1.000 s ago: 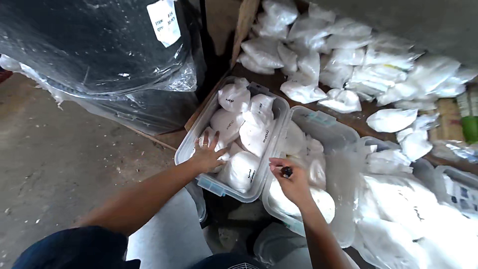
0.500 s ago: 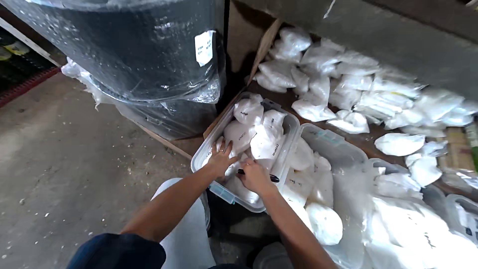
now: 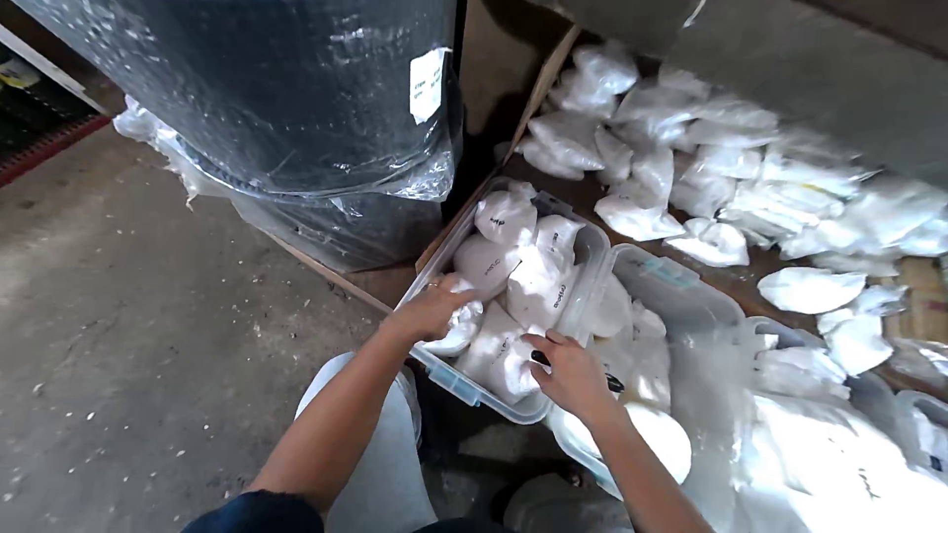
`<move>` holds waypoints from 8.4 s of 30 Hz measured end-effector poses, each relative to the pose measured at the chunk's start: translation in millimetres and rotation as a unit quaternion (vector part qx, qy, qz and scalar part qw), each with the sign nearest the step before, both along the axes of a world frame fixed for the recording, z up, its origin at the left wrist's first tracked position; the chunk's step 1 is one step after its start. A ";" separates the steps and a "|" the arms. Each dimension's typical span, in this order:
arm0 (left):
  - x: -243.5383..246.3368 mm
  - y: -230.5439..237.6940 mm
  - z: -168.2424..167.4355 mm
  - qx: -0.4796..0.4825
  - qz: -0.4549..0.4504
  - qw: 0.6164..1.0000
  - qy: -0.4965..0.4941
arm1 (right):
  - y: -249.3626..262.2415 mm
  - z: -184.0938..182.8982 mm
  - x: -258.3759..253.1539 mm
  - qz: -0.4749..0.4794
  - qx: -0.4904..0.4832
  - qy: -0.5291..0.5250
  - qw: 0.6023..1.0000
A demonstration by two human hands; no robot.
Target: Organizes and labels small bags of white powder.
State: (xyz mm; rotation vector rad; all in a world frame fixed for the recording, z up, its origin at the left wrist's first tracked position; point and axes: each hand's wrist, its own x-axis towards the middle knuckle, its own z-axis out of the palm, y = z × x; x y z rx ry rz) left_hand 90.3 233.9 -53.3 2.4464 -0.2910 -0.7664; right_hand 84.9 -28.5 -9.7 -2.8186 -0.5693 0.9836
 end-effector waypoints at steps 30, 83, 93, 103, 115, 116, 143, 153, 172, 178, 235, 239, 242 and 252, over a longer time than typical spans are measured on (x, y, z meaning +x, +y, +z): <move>10.6 -17.7 30.8 0.132 0.125 0.983 0.007 | -6.3 -0.6 -19.1 -0.022 0.102 -0.039 0.994; 6.1 -120.6 -47.4 0.264 0.005 0.954 0.141 | -2.2 4.9 -32.5 0.074 0.115 -0.187 0.973; 28.7 -83.1 -24.9 0.232 -0.146 0.957 0.091 | 4.0 14.4 -11.5 0.058 -0.032 0.058 0.996; -2.2 -34.3 39.7 0.030 -0.078 0.996 -0.041 | 31.3 5.8 4.2 -0.075 0.257 -0.007 0.964; 14.0 -6.5 65.0 -0.060 0.209 0.965 -0.150 | 14.8 -5.0 35.1 -0.125 0.390 -0.263 0.874; 14.4 -8.4 53.2 0.015 0.225 0.971 -0.075 | 6.6 -7.5 32.7 -0.137 0.373 -0.266 0.878; -9.8 -67.0 -25.7 0.185 -0.101 0.975 -0.072 | -90.1 -19.5 -27.7 -0.053 0.400 -0.262 0.877; 12.5 -83.0 -68.9 0.193 -0.019 0.961 0.196 | -95.0 -32.6 -39.6 -0.062 0.425 -0.276 0.860; 23.7 -80.3 -97.3 0.265 -0.232 0.935 0.035 | -100.6 -82.4 -49.5 -0.061 0.554 -0.295 0.776; 9.1 -84.0 -12.7 0.309 0.078 0.948 -0.018 | -103.1 -84.1 -51.5 -0.074 0.543 -0.286 0.786; 5.0 -65.8 -102.3 0.241 -0.207 0.948 -0.028 | -99.5 -82.7 -43.1 -0.060 0.569 -0.270 0.775; -0.2 -62.8 -125.1 0.290 -0.283 0.914 -0.024 | -97.9 -83.9 -44.1 -0.064 0.575 -0.271 0.769; 4.9 -72.8 -125.6 0.321 -0.298 0.899 -0.003 | -97.7 -84.2 -43.8 -0.067 0.575 -0.273 0.768; 11.8 -102.3 -85.1 0.277 -0.093 0.943 0.160 | -97.8 -85.2 -43.2 -0.062 0.583 -0.273 0.763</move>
